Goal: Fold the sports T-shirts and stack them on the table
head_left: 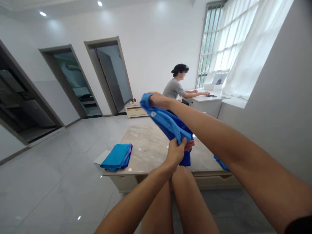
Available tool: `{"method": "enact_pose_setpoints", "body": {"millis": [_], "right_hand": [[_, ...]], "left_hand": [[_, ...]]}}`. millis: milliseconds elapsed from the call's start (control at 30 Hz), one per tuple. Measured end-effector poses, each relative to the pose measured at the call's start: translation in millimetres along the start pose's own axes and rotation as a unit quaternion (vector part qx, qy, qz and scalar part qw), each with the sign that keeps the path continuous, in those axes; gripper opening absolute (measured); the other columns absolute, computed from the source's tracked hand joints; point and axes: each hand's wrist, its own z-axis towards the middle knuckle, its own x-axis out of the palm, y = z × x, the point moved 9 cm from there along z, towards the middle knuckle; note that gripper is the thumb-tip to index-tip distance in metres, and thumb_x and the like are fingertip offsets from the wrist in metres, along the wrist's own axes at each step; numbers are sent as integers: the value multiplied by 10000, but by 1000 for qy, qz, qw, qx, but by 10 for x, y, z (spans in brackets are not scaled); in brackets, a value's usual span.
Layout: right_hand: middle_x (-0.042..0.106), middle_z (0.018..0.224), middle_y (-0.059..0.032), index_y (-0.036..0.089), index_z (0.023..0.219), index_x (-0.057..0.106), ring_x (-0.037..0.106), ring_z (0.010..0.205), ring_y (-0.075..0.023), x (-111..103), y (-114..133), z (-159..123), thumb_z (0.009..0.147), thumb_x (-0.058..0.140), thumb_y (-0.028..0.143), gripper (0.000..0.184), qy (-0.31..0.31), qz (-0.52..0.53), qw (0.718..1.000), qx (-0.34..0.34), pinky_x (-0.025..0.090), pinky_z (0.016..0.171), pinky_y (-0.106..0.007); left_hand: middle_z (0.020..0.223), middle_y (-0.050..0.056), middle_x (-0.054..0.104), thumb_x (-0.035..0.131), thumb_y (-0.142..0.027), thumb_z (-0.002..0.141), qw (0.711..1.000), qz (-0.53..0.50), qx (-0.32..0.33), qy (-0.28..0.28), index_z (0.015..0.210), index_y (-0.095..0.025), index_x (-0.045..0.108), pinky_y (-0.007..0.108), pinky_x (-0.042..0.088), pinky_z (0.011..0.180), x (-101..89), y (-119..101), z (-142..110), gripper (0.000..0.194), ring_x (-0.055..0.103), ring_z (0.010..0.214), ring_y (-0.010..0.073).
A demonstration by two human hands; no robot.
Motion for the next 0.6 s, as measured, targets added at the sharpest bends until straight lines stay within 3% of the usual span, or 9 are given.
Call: {"method": "enact_pose_setpoints", "body": {"millis": [67, 133, 200, 267, 367, 467, 533, 600], "right_hand": [[764, 1301, -80, 202, 1237, 699, 719, 1161, -226, 303, -90, 195, 859, 900, 371, 460, 74, 6, 997, 9, 628, 1041, -386], [679, 1486, -104, 226, 1319, 675, 681, 1271, -234, 450, -252, 227, 825, 941, 349, 574, 112, -1, 994, 16, 599, 1108, -426], [647, 1529, -128, 221, 1352, 669, 675, 1297, -250, 392, -498, 94, 834, 945, 357, 603, 123, -17, 992, 34, 591, 1122, -456], [681, 1478, -140, 202, 1346, 687, 704, 1250, -259, 162, -863, -193, 868, 920, 368, 557, 125, -46, 988, 76, 615, 1080, -447], [753, 1338, -147, 167, 1274, 730, 743, 1130, -246, -401, -1619, -832, 916, 857, 326, 412, 71, -126, 973, 177, 650, 937, -353], [799, 1146, -149, 129, 1149, 756, 747, 947, -215, -902, -2455, -1663, 937, 784, 243, 243, -51, -227, 925, 302, 619, 791, -280], [805, 1076, -146, 124, 1086, 759, 741, 889, -219, -941, -2986, -2254, 924, 775, 232, 195, -102, -247, 885, 381, 593, 749, -280], [801, 1038, -154, 125, 1016, 757, 743, 921, -247, -749, -3419, -2727, 918, 780, 252, 162, -115, -266, 862, 416, 576, 779, -297]], "left_hand": [[1176, 192, 818, 894, -511, 847, 999, 22, -8, 43, 1107, -141, 757, 494, 622, 1058, 109, 38, -80, 473, 795, 1145, 336], [1239, 186, 812, 960, -448, 766, 986, 94, -57, 123, 1150, -148, 778, 476, 593, 1095, 142, 114, -247, 520, 765, 1220, 346], [1230, 160, 824, 941, -427, 778, 957, 180, -99, 205, 1141, -162, 812, 443, 579, 1100, 61, 143, -463, 468, 763, 1214, 328], [1175, 119, 840, 843, -447, 867, 935, 250, -94, 234, 1101, -183, 840, 396, 586, 1054, -166, 47, -592, 353, 778, 1139, 287], [1062, 84, 848, 734, -451, 924, 922, 341, -43, 177, 1032, -195, 845, 350, 608, 918, -755, -154, -486, 299, 777, 988, 243], [1000, 91, 837, 705, -459, 907, 896, 439, 4, 62, 994, -193, 814, 379, 609, 886, -1530, -115, -167, 300, 762, 939, 255], [998, 107, 825, 695, -453, 891, 867, 498, 0, -8, 986, -194, 775, 412, 605, 906, -2038, 150, 11, 287, 755, 933, 268], [1037, 124, 805, 679, -445, 903, 840, 540, -34, -26, 1049, -190, 737, 435, 598, 938, -2416, 590, 98, 300, 747, 964, 278]]}}
